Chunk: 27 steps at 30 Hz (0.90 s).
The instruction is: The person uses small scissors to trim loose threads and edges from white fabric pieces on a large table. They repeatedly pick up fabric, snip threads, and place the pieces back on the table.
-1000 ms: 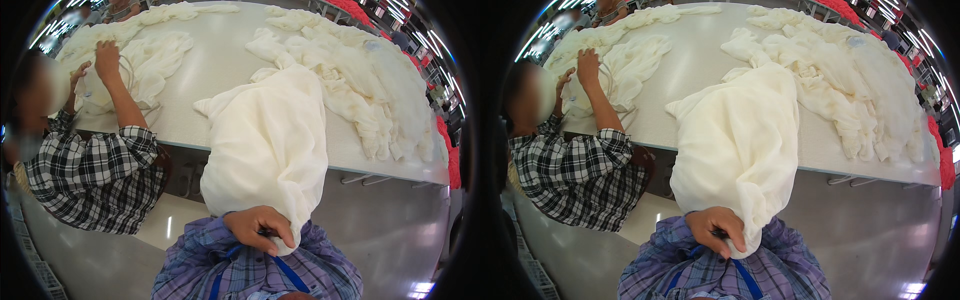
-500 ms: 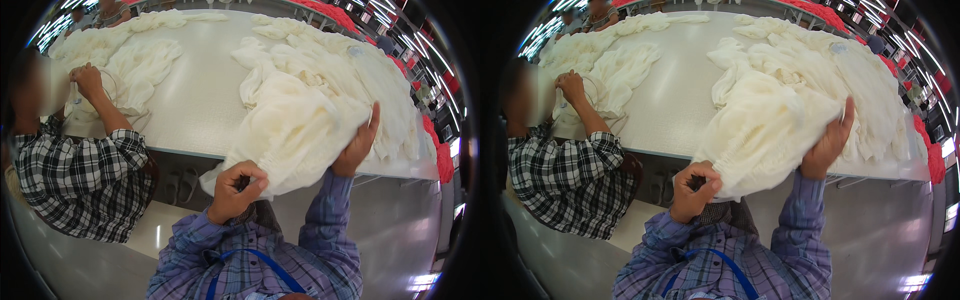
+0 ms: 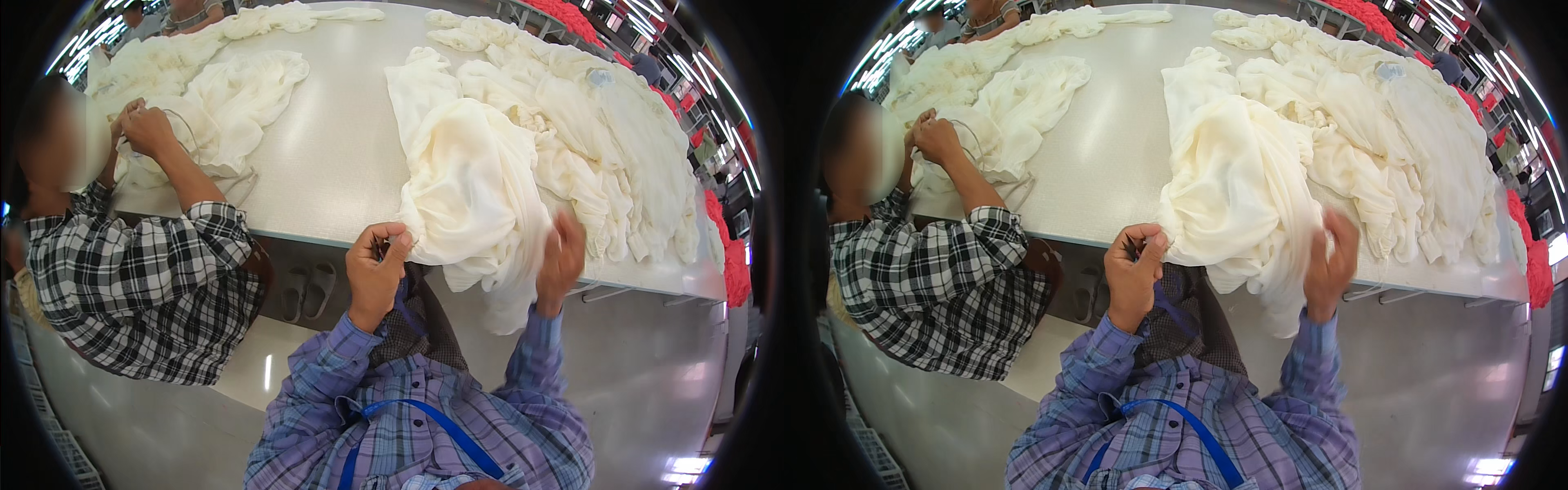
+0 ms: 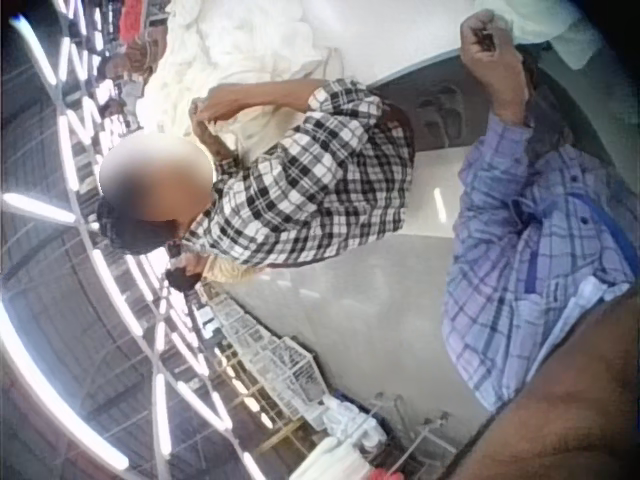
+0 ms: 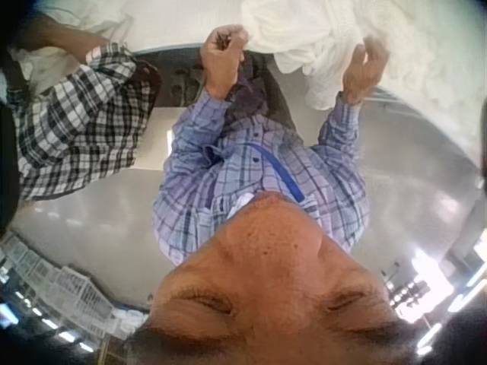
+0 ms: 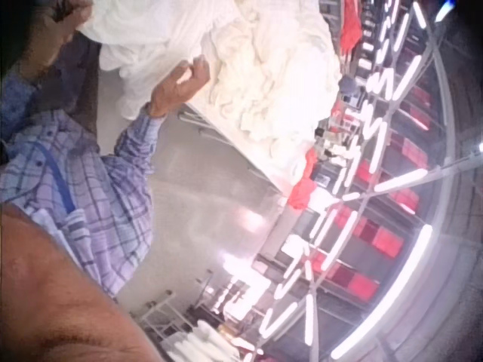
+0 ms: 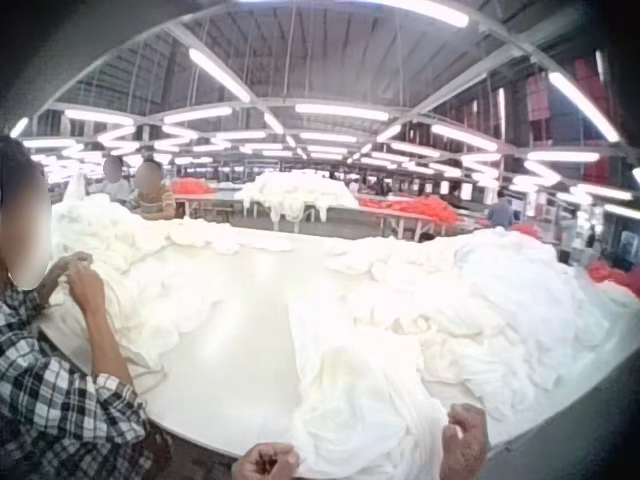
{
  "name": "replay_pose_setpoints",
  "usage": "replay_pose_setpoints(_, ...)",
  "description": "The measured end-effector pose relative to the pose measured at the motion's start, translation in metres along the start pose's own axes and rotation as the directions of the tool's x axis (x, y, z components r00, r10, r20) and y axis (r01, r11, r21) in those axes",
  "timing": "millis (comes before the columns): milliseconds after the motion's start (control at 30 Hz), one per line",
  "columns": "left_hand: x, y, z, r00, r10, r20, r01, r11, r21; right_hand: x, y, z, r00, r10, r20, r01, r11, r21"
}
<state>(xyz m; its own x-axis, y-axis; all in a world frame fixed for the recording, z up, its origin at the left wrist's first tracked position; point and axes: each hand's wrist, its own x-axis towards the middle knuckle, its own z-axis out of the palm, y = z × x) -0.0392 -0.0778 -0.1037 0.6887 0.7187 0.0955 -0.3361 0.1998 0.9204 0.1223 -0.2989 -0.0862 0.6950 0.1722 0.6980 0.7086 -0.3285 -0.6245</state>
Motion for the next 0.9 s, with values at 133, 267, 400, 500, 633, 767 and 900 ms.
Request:
replay_pose_setpoints(133,0.002,-0.009,0.010,1.000,0.009,-0.024,-0.011,0.997,-0.077,-0.107,0.048,-0.021,0.956,0.248,-0.159,-0.238,0.968,0.080)
replay_pose_setpoints(267,0.001,-0.007,0.021,0.998,-0.009,-0.061,0.003,0.996,-0.090,-0.108,0.016,0.009,0.957,0.274,-0.092,-0.247,0.941,0.233)
replay_pose_setpoints(400,0.000,0.008,0.014,0.995,-0.012,-0.095,0.000,0.992,-0.123,-0.139,0.039,0.032,0.928,0.310,-0.207,-0.215,0.898,0.384)
replay_pose_setpoints(500,0.003,0.008,0.006,0.997,0.045,-0.069,-0.052,0.994,-0.093,-0.181,0.062,0.040,0.808,0.563,0.175,-0.587,0.741,0.326)
replay_pose_setpoints(633,0.002,0.007,0.009,0.997,0.033,-0.074,-0.041,0.993,-0.112,-0.197,0.082,0.071,0.665,0.527,0.530,-0.702,0.682,0.203)
replay_pose_setpoints(767,-0.001,0.013,0.001,0.996,0.035,-0.081,-0.044,0.992,-0.120,-0.192,0.086,0.094,0.472,0.681,0.560,-0.851,0.517,0.090)
replay_pose_setpoints(900,0.002,0.015,-0.015,0.979,0.094,-0.183,-0.114,0.988,-0.102,-0.185,0.093,0.088,0.464,0.769,0.440,-0.886,0.390,0.253)
